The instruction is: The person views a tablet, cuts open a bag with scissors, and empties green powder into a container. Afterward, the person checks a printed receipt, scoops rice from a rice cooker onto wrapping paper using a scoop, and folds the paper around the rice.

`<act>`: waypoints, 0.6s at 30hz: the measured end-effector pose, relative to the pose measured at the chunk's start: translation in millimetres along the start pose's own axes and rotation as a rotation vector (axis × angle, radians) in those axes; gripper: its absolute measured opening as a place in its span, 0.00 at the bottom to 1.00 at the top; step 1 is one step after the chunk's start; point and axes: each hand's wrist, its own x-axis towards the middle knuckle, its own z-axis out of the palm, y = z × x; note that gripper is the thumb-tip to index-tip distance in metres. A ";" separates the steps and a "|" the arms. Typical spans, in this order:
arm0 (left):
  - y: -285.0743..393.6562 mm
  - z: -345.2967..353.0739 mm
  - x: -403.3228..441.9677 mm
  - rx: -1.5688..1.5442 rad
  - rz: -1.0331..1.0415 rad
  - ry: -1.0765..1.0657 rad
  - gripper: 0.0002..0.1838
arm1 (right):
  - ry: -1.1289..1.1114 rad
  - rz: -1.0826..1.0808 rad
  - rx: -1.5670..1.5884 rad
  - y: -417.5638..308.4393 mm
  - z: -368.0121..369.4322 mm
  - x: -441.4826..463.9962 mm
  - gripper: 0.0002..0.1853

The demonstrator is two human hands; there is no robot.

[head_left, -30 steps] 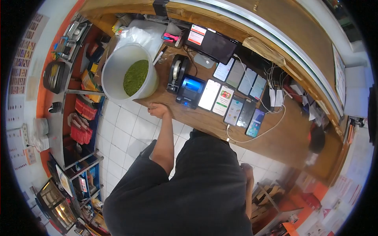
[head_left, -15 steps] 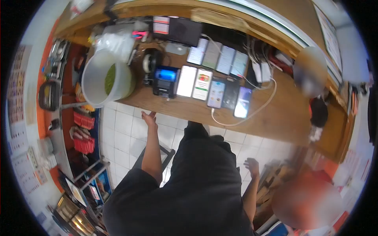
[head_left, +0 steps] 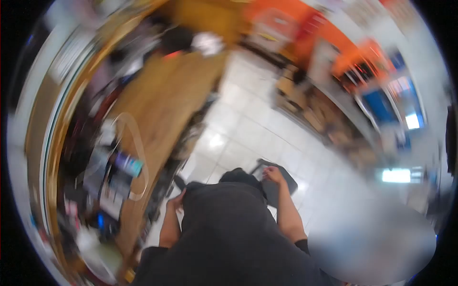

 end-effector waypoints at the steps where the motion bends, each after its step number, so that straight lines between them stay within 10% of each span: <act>1: 12.7 -17.4 49.9 0.028 -0.024 0.037 0.54 | 0.080 0.014 -0.019 16.0 -22.8 -19.8 0.13; 5: 140.8 10.8 96.9 0.810 0.038 0.577 0.26 | 0.294 0.151 0.263 119.5 -124.2 -77.9 0.12; 9: 305.7 135.4 62.2 1.222 0.005 0.667 0.20 | 0.525 0.352 0.566 205.0 -183.6 -118.0 0.12; 15: 484.6 254.1 97.0 1.633 0.256 0.379 0.28 | 0.645 0.333 1.041 260.6 -199.9 -86.5 0.13; 18: 554.4 353.1 86.9 1.264 0.218 0.242 0.25 | 0.698 0.301 1.157 253.9 -223.6 -56.9 0.11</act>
